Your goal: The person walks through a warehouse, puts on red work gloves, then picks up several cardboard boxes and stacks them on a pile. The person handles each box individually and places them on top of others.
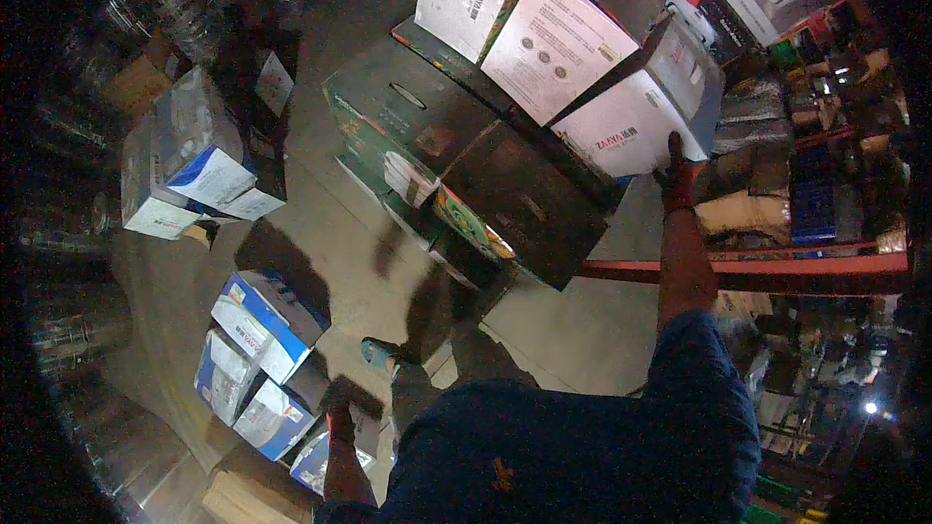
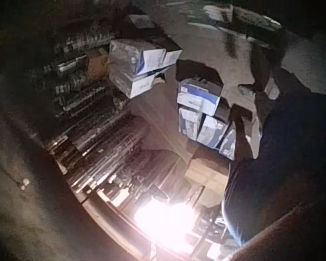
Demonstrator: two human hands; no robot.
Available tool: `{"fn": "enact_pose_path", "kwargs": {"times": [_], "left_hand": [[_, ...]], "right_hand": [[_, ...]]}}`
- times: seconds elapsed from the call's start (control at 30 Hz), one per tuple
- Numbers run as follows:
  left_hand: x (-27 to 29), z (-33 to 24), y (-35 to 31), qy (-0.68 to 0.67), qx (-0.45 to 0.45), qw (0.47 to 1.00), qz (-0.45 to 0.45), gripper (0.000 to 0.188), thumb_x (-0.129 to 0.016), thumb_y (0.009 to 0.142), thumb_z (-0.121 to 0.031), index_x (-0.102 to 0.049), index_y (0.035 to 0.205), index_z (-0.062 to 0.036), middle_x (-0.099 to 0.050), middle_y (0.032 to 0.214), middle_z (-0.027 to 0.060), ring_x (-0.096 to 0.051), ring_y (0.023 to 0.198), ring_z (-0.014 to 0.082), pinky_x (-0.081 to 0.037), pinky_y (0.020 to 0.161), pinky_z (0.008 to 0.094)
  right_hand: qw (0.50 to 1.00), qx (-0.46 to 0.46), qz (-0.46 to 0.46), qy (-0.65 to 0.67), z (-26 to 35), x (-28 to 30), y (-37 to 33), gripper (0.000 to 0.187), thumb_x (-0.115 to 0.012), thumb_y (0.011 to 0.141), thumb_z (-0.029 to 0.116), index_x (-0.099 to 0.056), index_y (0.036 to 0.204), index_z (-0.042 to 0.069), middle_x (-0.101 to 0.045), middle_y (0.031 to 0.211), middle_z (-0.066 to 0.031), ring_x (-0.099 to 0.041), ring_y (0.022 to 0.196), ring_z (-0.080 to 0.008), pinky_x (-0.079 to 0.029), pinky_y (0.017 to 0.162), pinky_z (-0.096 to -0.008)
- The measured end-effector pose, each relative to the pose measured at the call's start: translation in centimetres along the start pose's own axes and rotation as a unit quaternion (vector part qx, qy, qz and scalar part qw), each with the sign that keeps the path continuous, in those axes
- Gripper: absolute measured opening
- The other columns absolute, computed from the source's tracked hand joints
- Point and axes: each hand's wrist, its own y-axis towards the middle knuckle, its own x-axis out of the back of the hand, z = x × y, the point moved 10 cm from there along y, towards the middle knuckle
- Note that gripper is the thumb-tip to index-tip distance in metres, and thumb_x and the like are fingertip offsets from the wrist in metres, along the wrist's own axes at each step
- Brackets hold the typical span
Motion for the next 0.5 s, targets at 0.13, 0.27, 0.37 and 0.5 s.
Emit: {"fn": "enact_pose_path", "kwargs": {"times": [0.13, 0.27, 0.37, 0.5], "left_hand": [[-4.8, -1.0, 3.8, 0.184, -0.070, 0.979, 0.059, 0.021, -0.062, 0.093, -0.015, -0.071, 0.112, -0.0087, -0.068, 0.115, 0.0169, -0.065, 0.111, 0.0334, -0.051, 0.097, 0.0462], [-12.9, -8.2, 7.8, 0.369, -0.338, 0.854, 0.143, 0.056, -0.072, 0.079, -0.014, -0.063, 0.134, -0.0058, -0.064, 0.134, 0.0199, -0.059, 0.127, 0.0378, -0.046, 0.109, 0.0484], [-15.9, -12.5, 10.9, 0.183, -0.294, 0.925, 0.155, 0.053, -0.070, 0.084, -0.015, -0.062, 0.136, -0.0052, -0.061, 0.136, 0.0215, -0.058, 0.128, 0.0376, -0.047, 0.108, 0.0470], [-18.6, -15.4, 12.4, 0.022, -0.144, 0.973, 0.178, 0.054, -0.068, 0.093, -0.026, -0.058, 0.138, 0.0016, -0.059, 0.139, 0.0249, -0.060, 0.124, 0.0378, -0.048, 0.105, 0.0426]], "right_hand": [[0.996, 0.063, 0.035, 0.047, 2.0, -1.7, 0.6, 0.072, -0.084, 0.084, 0.045, -0.052, 0.140, 0.013, -0.060, 0.133, -0.0073, -0.056, 0.123, -0.0281, -0.052, 0.086, -0.0547], [0.998, 0.063, 0.025, 0.006, 0.5, -1.0, 2.9, 0.089, -0.084, 0.084, 0.048, -0.037, 0.149, 0.009, -0.058, 0.138, -0.0117, -0.056, 0.124, -0.0302, -0.051, 0.090, -0.0523], [0.991, 0.107, -0.044, -0.067, -0.4, 0.2, 3.0, 0.105, -0.083, 0.084, 0.050, -0.025, 0.153, -0.002, -0.055, 0.142, -0.0216, -0.056, 0.125, -0.0337, -0.049, 0.099, -0.0492], [0.982, 0.050, -0.110, -0.145, -2.5, 1.5, 3.2, 0.119, -0.086, 0.082, 0.045, -0.012, 0.157, -0.010, -0.046, 0.150, -0.0277, -0.049, 0.135, -0.0374, -0.041, 0.112, -0.0468]]}}
